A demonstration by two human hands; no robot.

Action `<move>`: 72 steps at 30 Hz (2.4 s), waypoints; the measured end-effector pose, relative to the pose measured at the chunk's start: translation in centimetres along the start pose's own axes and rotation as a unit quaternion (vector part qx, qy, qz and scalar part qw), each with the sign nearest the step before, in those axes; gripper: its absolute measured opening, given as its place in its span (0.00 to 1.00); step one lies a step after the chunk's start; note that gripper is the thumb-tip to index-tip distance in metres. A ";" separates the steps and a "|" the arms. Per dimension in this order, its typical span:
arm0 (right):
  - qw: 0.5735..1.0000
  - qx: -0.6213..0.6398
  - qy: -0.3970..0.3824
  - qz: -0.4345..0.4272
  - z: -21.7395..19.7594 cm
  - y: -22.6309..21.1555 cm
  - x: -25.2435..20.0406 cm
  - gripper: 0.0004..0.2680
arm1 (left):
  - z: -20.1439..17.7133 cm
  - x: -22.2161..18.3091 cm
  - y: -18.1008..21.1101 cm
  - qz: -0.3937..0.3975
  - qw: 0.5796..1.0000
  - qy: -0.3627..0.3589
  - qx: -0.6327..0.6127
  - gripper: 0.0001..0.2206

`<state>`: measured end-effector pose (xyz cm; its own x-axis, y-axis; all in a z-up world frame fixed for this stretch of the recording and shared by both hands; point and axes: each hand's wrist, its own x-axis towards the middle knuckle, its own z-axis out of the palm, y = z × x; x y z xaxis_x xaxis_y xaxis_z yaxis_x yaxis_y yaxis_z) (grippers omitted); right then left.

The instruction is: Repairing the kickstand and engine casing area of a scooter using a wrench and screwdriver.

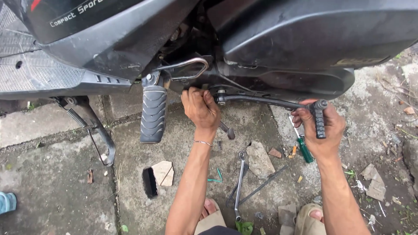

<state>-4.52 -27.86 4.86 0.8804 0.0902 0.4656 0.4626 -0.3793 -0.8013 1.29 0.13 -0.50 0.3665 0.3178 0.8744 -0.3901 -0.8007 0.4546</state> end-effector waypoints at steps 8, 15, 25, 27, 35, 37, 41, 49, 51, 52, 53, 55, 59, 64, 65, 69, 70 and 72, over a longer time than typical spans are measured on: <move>0.999 -0.040 -0.004 -0.028 -0.3 -0.2 0.1 0.04 | -0.4 0.8 1.5 -0.030 0.999 -0.004 0.019 0.13; 0.999 -0.014 0.016 0.029 0.4 -0.5 -0.3 0.04 | -0.1 0.7 1.3 -0.034 0.999 0.001 0.034 0.12; 0.996 -0.017 0.069 0.051 1.4 -1.6 -0.9 0.04 | -0.5 -0.1 1.0 0.016 0.994 -0.010 0.106 0.33; 0.997 -0.002 0.040 0.059 0.8 -1.0 -0.6 0.04 | -0.3 0.5 1.0 -0.036 0.995 -0.030 0.087 0.06; 0.996 -0.028 0.039 0.079 0.8 -2.5 0.1 0.03 | -0.6 0.7 1.9 -0.076 0.993 -0.042 0.075 0.11; 0.997 -0.045 0.010 0.066 0.4 -3.2 0.2 0.02 | -0.7 0.4 1.6 -0.088 0.992 -0.043 0.077 0.11; 0.992 0.059 0.029 0.107 1.0 -3.1 0.2 0.11 | -2.0 1.1 0.8 -0.007 0.999 -0.041 -0.035 0.13; 0.977 0.106 0.042 0.182 2.5 -0.2 -1.7 0.19 | -5.0 -1.0 0.2 -0.217 0.924 -0.158 -0.274 0.08; 0.978 0.113 0.006 0.174 3.0 1.5 -2.6 0.18 | -4.5 -1.8 0.7 -0.289 0.895 -0.125 -0.316 0.05; 0.978 0.113 0.006 0.174 3.1 1.9 -2.7 0.18 | -4.5 -1.6 1.2 -0.289 0.895 -0.125 -0.316 0.05; 0.978 0.114 0.003 0.177 3.2 2.2 -2.8 0.18 | -4.6 -1.3 1.7 -0.296 0.902 -0.108 -0.296 0.04; 0.976 0.117 0.001 0.182 4.1 2.0 -3.2 0.18 | -4.5 -0.9 2.6 -0.303 0.908 -0.092 -0.275 0.03; 0.952 0.002 -0.140 0.272 9.3 1.0 -5.7 0.11 | -4.3 -0.5 2.9 -0.312 0.911 -0.076 -0.259 0.02; 0.876 -0.165 -0.365 0.267 17.0 -0.4 -10.9 0.16 | -6.0 0.2 2.5 -0.343 0.880 -0.125 -0.303 0.04; 0.868 -0.187 -0.388 0.247 17.6 -0.5 -10.4 0.17 | -6.3 0.3 2.3 -0.345 0.879 -0.133 -0.300 0.05; 0.843 -0.248 -0.414 0.238 21.2 5.2 -11.9 0.18 | -7.1 -0.1 3.0 -0.347 0.878 -0.136 -0.301 0.07; 0.843 -0.249 -0.414 0.238 21.5 6.2 -12.2 0.18 | -7.1 0.0 3.1 -0.346 0.878 -0.135 -0.302 0.07; 0.829 -0.313 -0.431 0.172 21.9 8.4 -12.4 0.12 | -6.7 0.3 3.2 -0.356 0.871 -0.138 -0.310 0.05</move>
<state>-9.25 -11.97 -15.92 0.8206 0.3996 -0.4086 0.2610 -0.8981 -0.3541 -5.54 1.06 2.39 0.8577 0.4187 0.2985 -0.3310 0.0052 0.9436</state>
